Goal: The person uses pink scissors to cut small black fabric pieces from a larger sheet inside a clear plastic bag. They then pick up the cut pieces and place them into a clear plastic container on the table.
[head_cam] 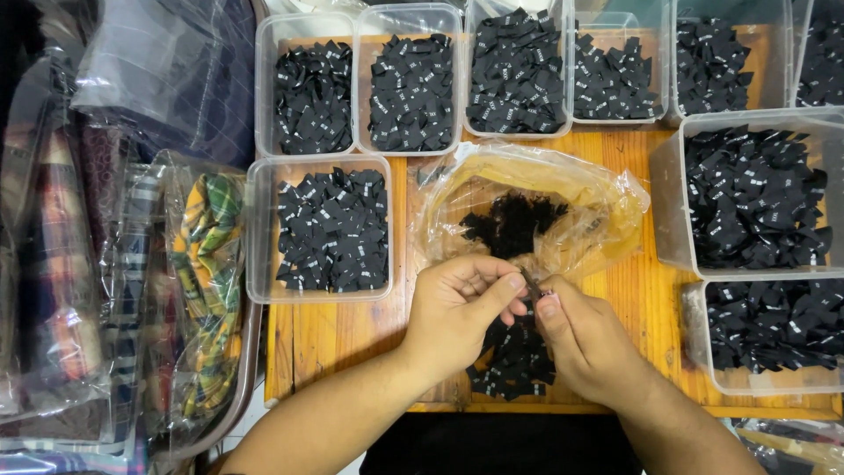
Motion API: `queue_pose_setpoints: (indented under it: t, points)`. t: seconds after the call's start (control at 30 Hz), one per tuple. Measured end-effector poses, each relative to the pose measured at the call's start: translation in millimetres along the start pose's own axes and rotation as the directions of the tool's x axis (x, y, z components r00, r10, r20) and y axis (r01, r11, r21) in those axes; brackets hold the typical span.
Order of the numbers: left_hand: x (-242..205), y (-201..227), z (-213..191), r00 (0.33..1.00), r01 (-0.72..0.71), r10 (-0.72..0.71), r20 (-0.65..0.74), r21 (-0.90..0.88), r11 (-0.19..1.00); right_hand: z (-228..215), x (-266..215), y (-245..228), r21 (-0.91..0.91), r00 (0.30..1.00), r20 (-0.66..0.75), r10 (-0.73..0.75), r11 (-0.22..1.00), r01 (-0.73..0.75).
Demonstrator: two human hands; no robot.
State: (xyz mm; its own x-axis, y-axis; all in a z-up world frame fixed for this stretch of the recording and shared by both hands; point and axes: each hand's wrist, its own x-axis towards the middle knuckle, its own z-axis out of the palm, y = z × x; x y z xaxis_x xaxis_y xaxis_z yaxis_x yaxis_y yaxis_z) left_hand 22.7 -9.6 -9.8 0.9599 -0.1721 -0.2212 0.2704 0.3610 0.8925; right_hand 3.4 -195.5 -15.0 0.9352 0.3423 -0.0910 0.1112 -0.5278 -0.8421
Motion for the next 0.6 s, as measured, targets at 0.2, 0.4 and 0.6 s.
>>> queue_pose_setpoints:
  t: [0.2,0.4,0.6]
  points:
    - [-1,3,1,1.000,0.009,-0.009,-0.014,0.015,1.000,-1,1,-1,-0.013,1.000,-0.004,-0.002,1.000,0.002]
    - [1,9,0,0.999,0.047,-0.046,-0.027,0.027,0.999,-3,-2,11,0.308,0.987,0.120,0.107,0.941,-0.140]
    - [2,0,-5,1.000,0.027,-0.028,-0.001,-0.246,0.969,-17,-3,18,0.459,0.970,0.151,0.188,0.856,-0.238]
